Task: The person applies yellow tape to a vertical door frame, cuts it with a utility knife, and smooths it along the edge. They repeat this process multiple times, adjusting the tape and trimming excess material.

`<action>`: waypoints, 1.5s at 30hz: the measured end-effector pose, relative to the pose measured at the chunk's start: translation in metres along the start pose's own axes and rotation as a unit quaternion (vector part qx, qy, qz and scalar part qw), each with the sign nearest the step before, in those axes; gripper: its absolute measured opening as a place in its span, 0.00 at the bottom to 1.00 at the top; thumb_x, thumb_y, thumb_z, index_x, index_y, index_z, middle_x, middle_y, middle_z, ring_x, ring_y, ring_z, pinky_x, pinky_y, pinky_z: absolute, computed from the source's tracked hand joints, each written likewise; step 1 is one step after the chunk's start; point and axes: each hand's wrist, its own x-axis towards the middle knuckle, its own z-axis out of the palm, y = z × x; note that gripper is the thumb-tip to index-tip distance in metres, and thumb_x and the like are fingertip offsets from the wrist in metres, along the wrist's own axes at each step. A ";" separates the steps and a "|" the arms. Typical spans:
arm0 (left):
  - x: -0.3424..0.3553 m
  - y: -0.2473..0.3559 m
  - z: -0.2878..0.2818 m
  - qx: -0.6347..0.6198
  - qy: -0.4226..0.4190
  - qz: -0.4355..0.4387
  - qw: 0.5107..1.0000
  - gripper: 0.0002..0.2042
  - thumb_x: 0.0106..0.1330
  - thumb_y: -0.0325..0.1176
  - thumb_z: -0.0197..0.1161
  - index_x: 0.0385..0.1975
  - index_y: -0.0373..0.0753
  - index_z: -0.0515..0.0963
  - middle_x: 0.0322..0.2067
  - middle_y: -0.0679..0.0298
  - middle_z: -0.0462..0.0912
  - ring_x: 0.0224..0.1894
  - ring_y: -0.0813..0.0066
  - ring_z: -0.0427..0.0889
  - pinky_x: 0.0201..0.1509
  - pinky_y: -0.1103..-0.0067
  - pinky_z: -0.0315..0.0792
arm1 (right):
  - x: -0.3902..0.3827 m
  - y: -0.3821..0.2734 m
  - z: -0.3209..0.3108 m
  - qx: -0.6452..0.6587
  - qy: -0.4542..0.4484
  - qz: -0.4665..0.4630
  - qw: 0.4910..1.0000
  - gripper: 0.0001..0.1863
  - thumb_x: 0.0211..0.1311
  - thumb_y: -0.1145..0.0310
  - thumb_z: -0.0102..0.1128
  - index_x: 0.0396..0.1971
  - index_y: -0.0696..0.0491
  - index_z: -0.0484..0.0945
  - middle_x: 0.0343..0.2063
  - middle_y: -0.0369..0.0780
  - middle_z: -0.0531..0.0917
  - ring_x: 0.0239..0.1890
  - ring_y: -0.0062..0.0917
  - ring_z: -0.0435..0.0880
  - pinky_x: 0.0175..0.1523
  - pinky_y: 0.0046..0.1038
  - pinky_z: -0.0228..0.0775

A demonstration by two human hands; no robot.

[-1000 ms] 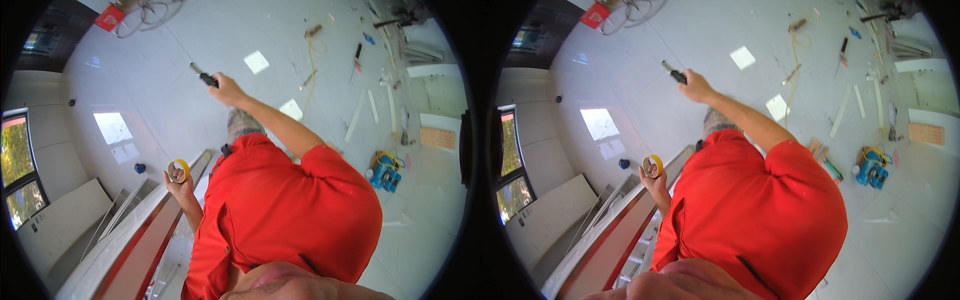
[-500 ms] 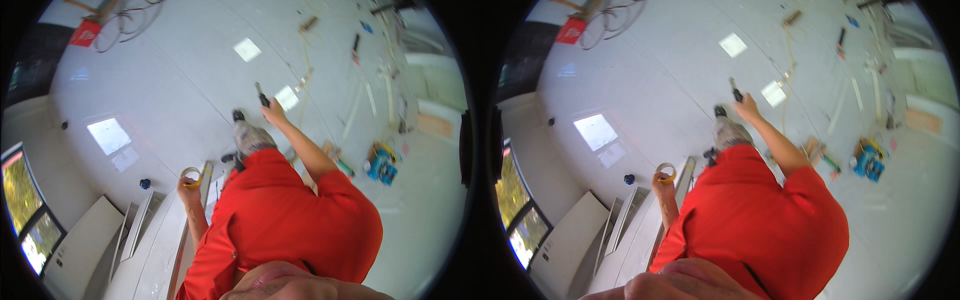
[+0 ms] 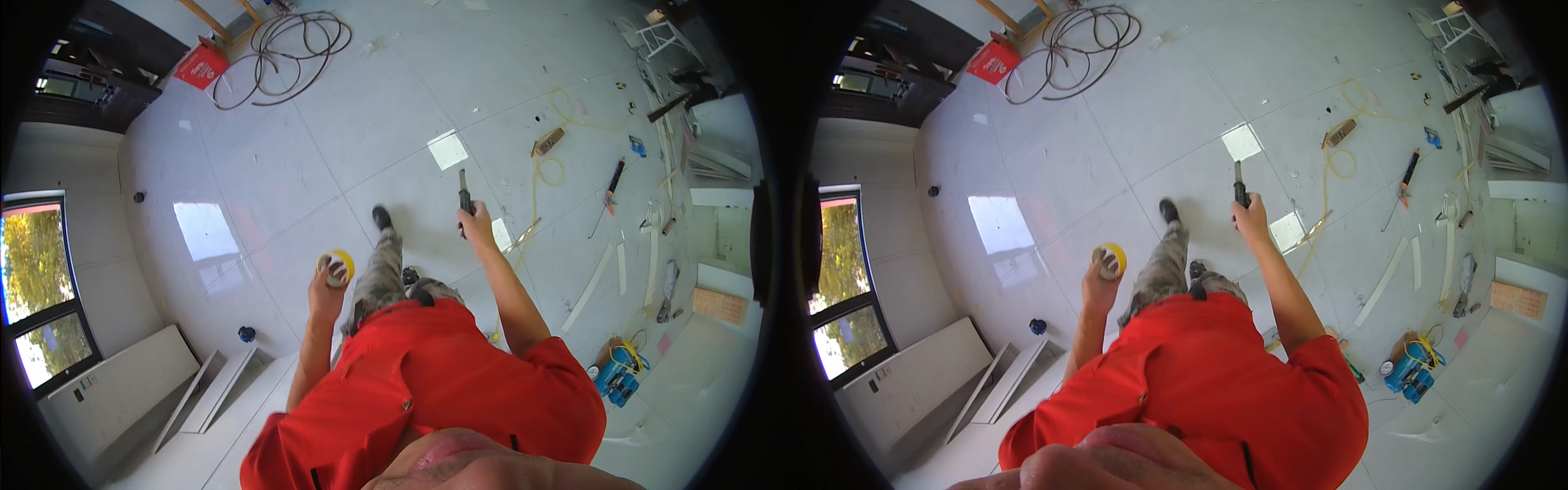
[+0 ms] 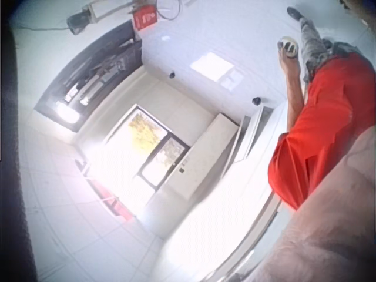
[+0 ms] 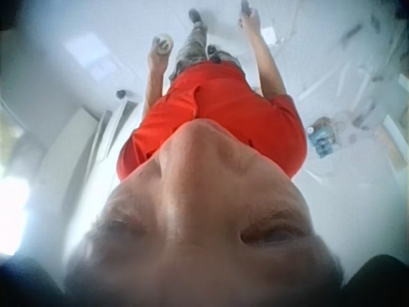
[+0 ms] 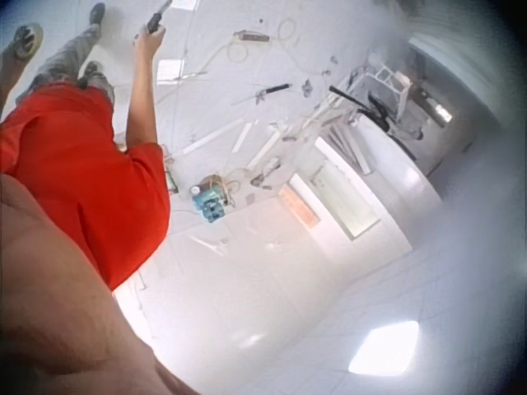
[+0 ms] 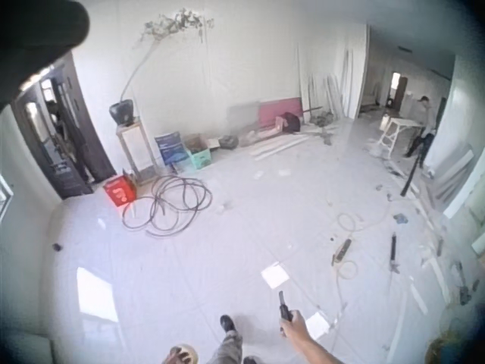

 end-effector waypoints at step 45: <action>1.662 0.042 0.426 0.783 -0.152 0.097 0.596 0.39 0.70 0.30 0.66 0.80 0.68 0.63 0.72 0.50 0.72 0.47 0.42 0.91 0.47 0.58 0.87 | 1.082 -0.368 0.181 -0.006 0.143 0.237 0.961 0.15 0.72 0.75 0.61 0.54 0.58 0.69 0.33 0.37 0.76 0.26 0.20 0.78 0.32 0.25 0.74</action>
